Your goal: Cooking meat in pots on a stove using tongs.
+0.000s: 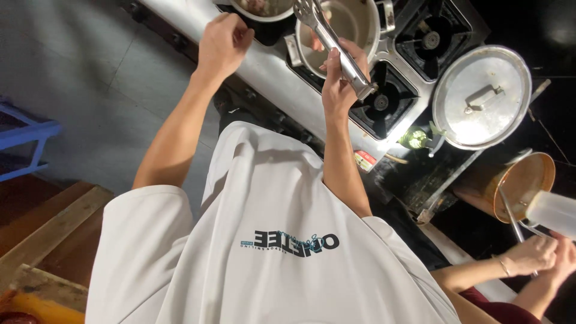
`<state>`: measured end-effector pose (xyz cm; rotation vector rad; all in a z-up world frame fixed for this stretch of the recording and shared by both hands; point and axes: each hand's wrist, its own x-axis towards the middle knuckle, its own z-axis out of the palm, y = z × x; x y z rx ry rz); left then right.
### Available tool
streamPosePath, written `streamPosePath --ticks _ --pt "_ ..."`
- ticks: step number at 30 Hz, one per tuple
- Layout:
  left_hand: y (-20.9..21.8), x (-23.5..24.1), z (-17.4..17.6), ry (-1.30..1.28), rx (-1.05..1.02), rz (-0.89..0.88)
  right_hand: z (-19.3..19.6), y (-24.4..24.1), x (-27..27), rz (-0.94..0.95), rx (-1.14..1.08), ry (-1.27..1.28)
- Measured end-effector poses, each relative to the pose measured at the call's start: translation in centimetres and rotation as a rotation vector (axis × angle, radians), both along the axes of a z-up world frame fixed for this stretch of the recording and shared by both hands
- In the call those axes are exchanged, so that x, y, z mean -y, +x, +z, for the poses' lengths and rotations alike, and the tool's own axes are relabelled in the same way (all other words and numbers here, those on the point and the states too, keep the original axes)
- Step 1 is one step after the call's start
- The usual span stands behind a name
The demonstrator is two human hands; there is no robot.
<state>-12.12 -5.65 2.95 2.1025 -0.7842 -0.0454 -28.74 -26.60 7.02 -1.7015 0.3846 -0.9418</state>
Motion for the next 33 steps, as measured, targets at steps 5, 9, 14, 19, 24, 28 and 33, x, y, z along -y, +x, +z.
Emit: streamPosePath --ticks 5,9,14,19,24,28,33 --pt "2.6 -2.6 0.2 0.067 0.101 -0.007 0.0 3.3 -2.9 0.021 -0.005 0.07" --pt "5.2 -4.4 0.6 0.085 0.289 0.006 1.8 6.5 -5.4 0.003 -0.007 0.011" --pt "8.7 -4.7 -0.8 0.21 0.264 -0.064 3.2 10.0 -8.2 -0.158 -0.012 -0.559" --pt "9.9 -5.3 -3.0 0.223 0.342 -0.115 1.8 11.6 -10.2 -0.062 -0.243 -0.38" --pt "11.9 -5.6 -3.1 0.192 0.262 -0.177 0.7 13.2 -12.2 -0.073 -0.257 -0.148" --pt "12.3 -5.7 -2.0 0.168 0.269 -0.211 0.0 14.1 -13.3 0.047 -0.289 -0.216" --pt "12.6 -6.0 -2.6 0.163 0.236 -0.243 -0.5 14.9 -14.5 -0.056 -0.355 -0.476"
